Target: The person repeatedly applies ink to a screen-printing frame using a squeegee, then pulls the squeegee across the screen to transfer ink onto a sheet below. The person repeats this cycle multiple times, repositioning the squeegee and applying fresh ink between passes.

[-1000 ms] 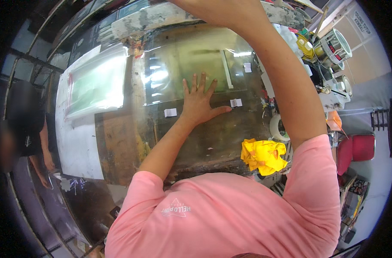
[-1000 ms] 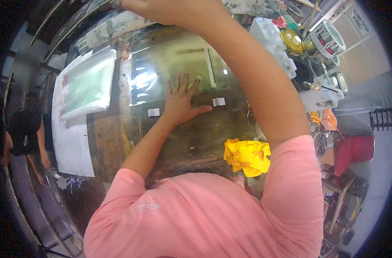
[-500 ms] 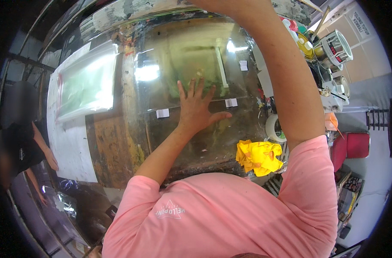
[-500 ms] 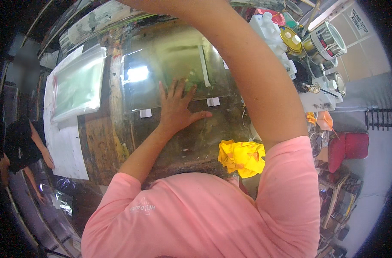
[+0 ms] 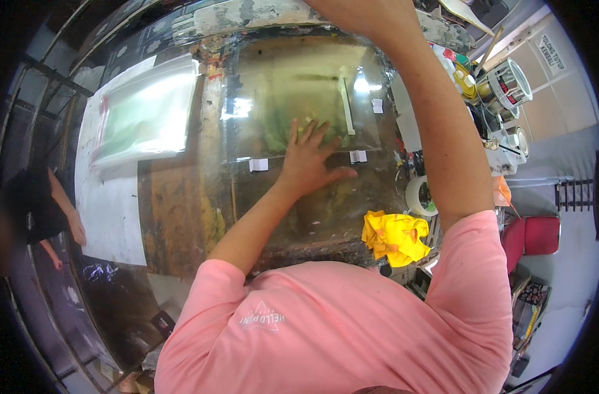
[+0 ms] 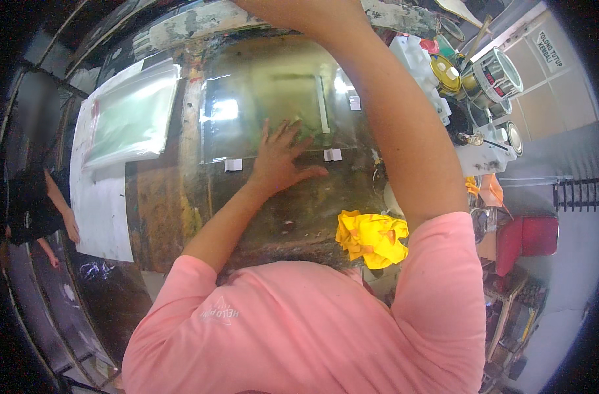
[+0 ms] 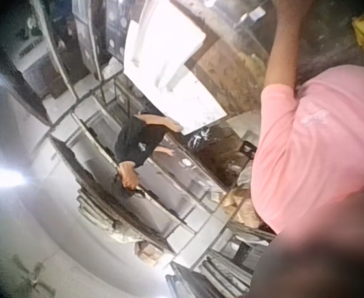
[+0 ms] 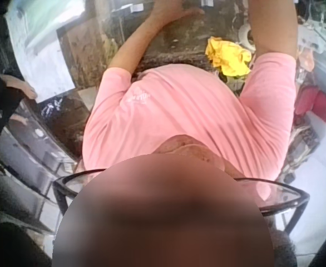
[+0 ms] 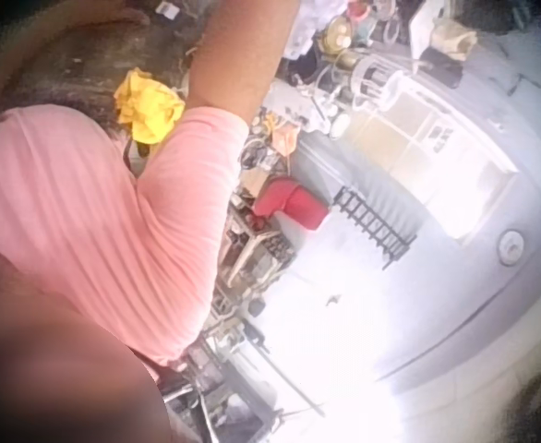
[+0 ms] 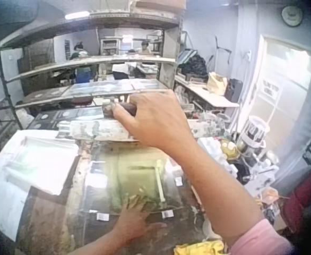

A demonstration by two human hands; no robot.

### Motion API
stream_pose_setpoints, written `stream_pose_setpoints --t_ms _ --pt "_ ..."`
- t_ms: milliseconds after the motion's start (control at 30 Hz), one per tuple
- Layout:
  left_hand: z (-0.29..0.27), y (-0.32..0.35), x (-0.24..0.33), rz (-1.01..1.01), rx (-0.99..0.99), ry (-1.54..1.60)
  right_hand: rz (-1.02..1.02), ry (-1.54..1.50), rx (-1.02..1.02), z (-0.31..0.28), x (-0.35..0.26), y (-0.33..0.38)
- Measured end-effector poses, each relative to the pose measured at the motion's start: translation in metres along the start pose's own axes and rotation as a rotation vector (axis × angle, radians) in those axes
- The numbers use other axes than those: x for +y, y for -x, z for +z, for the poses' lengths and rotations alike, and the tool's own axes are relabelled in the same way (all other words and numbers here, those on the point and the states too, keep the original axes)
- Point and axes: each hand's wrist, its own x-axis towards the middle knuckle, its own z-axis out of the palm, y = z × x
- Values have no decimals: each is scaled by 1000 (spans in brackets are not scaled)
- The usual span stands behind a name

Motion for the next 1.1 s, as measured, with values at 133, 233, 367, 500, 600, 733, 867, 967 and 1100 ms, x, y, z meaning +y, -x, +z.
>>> stream_pose_setpoints --t_ms 133,233,367,500,600,733,867,967,1100 --pt "-73 -19 -23 -613 369 520 -22 34 50 7 0 22" --pt "-148 -28 -43 -530 549 941 -36 69 71 17 -6 48" --pt "-161 12 -36 -680 284 876 -75 44 -198 28 -27 130" --pt "-107 66 -41 -713 146 391 -14 -202 -653 44 -23 193" --pt "-75 91 -54 -638 108 -190 92 -278 -675 59 -37 231" --pt "-63 101 -67 -584 132 -193 106 -233 -585 75 -44 257" --pt "-65 99 -68 -570 136 -122 58 -189 -518 121 -17 244" --pt "-67 98 -67 -567 140 -134 18 -154 -378 181 25 196" --pt "-69 97 -66 -565 178 -112 9 -134 -608 231 79 107"
